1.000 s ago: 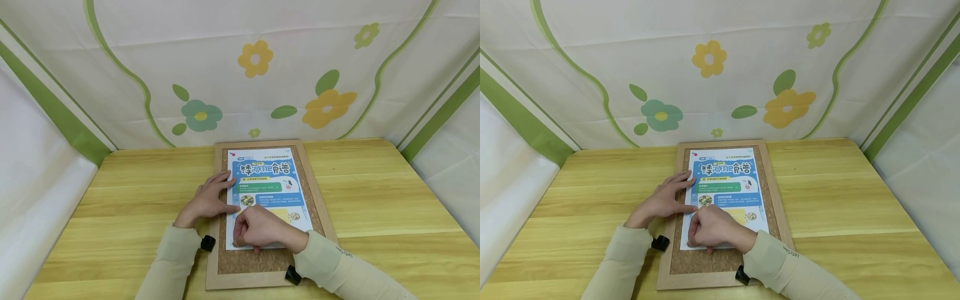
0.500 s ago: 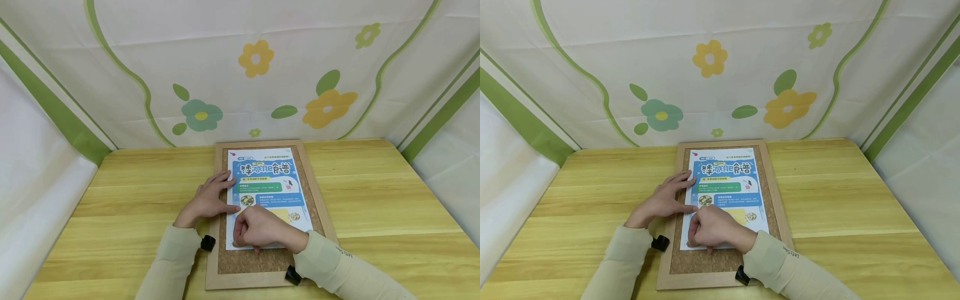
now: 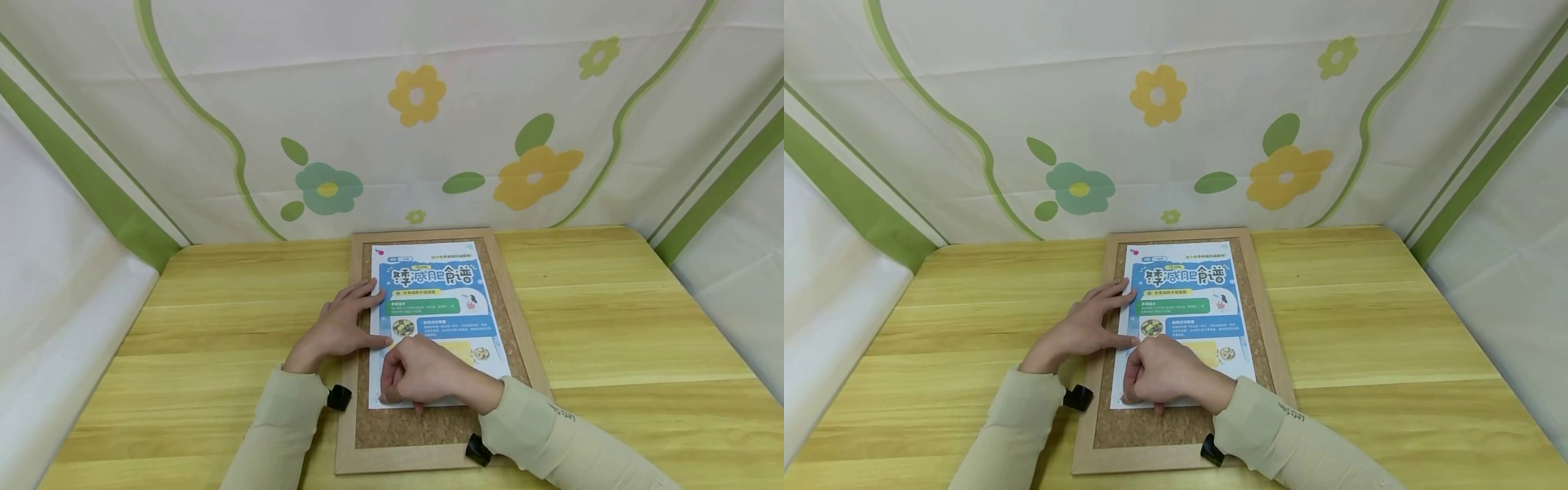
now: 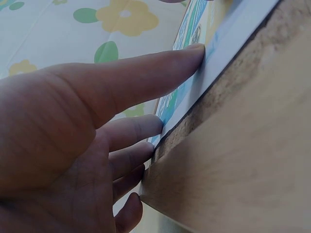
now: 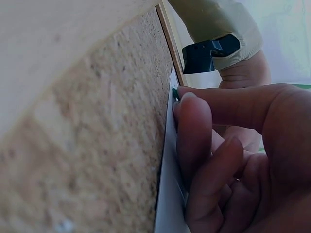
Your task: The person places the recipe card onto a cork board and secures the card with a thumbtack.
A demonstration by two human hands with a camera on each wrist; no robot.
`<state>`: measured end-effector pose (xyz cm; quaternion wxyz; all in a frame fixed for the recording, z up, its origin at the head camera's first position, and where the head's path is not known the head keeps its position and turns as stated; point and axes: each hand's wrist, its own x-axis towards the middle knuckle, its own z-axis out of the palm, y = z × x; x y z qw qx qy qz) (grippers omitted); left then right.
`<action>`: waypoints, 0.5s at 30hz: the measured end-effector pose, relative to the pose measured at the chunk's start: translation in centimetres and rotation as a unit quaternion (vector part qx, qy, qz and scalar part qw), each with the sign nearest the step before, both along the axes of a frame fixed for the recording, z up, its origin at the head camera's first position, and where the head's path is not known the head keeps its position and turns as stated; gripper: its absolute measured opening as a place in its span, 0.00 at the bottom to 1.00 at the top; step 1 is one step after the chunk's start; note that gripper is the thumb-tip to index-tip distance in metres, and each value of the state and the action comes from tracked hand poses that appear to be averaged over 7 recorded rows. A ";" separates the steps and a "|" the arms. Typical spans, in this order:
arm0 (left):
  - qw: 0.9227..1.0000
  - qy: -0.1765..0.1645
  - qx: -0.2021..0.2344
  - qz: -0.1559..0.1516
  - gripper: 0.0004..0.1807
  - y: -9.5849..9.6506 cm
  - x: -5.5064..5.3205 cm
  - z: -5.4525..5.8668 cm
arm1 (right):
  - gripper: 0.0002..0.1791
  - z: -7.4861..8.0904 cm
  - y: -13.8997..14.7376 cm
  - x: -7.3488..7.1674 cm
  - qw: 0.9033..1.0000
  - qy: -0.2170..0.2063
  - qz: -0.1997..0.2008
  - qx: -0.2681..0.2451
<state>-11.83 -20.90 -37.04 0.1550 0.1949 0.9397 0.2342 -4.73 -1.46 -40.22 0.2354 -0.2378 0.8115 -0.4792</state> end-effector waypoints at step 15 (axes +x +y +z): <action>1.000 0.000 0.003 -0.002 0.49 -0.1 -0.1 -0.2 | 0.09 0.0 0.1 -0.1 1.000 -0.011 0.003 -0.001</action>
